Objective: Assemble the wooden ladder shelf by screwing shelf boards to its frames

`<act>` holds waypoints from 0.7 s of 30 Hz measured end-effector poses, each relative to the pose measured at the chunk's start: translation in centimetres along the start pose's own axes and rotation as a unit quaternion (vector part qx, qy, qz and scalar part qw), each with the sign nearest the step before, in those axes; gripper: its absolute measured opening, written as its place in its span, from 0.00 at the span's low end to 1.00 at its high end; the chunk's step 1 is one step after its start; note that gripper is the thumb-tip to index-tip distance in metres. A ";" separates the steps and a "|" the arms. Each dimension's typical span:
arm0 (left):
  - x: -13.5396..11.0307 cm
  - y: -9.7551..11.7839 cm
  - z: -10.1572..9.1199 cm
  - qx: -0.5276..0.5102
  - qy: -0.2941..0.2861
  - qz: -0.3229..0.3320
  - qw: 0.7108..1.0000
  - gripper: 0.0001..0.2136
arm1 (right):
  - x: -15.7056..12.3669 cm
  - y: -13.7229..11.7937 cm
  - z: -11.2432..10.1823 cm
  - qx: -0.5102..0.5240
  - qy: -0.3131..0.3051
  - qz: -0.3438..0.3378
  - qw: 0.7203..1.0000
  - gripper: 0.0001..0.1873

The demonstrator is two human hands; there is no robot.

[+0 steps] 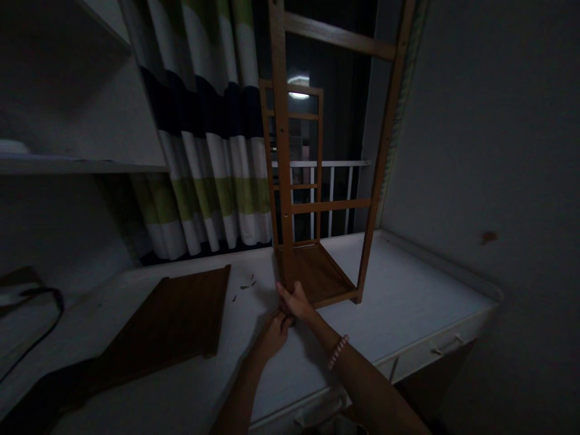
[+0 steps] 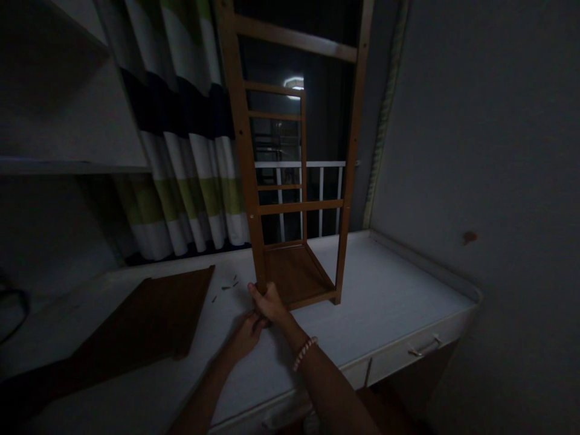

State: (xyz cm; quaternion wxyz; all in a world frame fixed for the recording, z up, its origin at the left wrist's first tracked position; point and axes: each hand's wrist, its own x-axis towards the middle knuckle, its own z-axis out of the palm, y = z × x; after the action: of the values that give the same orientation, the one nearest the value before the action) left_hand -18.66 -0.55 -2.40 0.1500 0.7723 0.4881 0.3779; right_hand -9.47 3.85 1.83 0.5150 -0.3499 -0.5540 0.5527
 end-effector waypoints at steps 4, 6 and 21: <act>0.0 0.1 0.1 -0.019 0.007 0.005 1.000 0.10 | -0.1 -0.3 0.0 0.004 -0.009 -0.007 1.000 0.26; 0.0 0.0 0.2 -0.023 0.009 0.001 1.000 0.10 | -0.2 -0.4 0.0 0.003 -0.006 -0.016 1.000 0.26; 0.0 -1.2 0.8 -0.009 0.020 -0.003 1.000 0.10 | 0.4 -0.3 -0.9 -0.056 -0.086 -0.050 0.993 0.25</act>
State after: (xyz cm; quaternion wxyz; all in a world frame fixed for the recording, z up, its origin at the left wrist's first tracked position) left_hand -18.85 0.17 -3.66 0.1476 0.7619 0.4898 0.3973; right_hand -8.67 4.37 2.10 0.4717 -0.3014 -0.6433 0.5223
